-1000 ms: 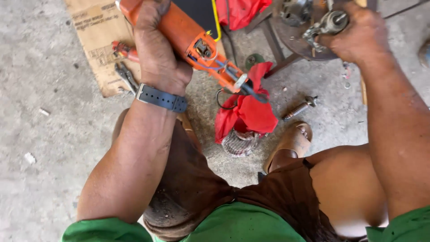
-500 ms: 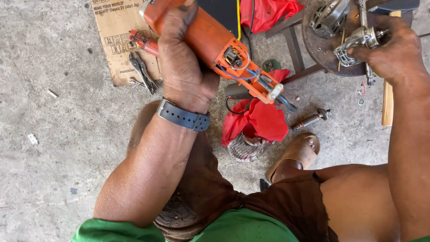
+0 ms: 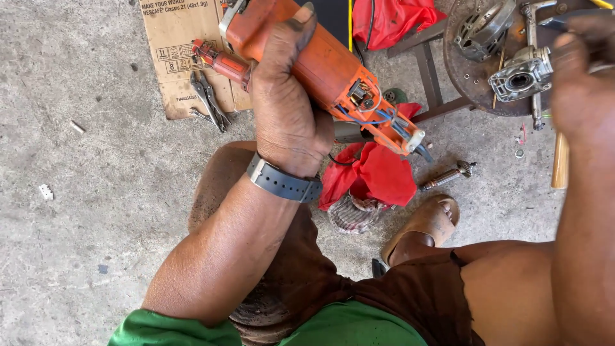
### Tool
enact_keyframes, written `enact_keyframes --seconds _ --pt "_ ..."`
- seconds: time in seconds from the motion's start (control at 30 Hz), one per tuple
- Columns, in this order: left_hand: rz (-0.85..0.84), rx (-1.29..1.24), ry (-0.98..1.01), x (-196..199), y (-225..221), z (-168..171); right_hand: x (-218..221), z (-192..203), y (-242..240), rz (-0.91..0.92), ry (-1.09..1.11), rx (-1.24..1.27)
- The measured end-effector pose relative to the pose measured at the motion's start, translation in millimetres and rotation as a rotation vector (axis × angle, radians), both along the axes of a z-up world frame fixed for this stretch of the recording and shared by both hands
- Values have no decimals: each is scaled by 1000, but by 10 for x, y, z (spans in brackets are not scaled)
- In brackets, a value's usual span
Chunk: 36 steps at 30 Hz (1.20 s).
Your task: Final wiring and assembly of an electric angle grinder during a repair process, involving disassembling the housing and inspecting wires.
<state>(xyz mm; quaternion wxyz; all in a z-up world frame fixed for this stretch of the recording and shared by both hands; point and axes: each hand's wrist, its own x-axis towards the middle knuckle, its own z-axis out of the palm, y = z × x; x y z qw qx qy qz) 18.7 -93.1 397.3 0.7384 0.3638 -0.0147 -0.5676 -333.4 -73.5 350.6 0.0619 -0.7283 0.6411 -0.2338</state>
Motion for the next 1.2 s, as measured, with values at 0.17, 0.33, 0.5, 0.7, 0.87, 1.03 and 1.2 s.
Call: enact_keyframes --seconds 0.17,0.33,0.5,0.7,0.87,1.03,1.2 --pt "96 -254 -91 -119 98 10 1107 532 311 452 -355 -242" --pt "83 -265 -72 -178 165 73 1529 583 596 296 -470 -181" --pt "-2 -206 -36 -158 211 18 1591 466 695 218 -460 -45" --pt "-115 -99 90 -215 379 -123 1689 364 632 333 -790 311" --pt "-157 -196 18 -263 529 -349 1729 637 616 259 -460 423" --pt "-278 -209 -27 -283 698 -347 1755 567 673 266 -454 418" --pt "-361 -359 -37 -220 778 -427 1674 362 755 319 -481 233"
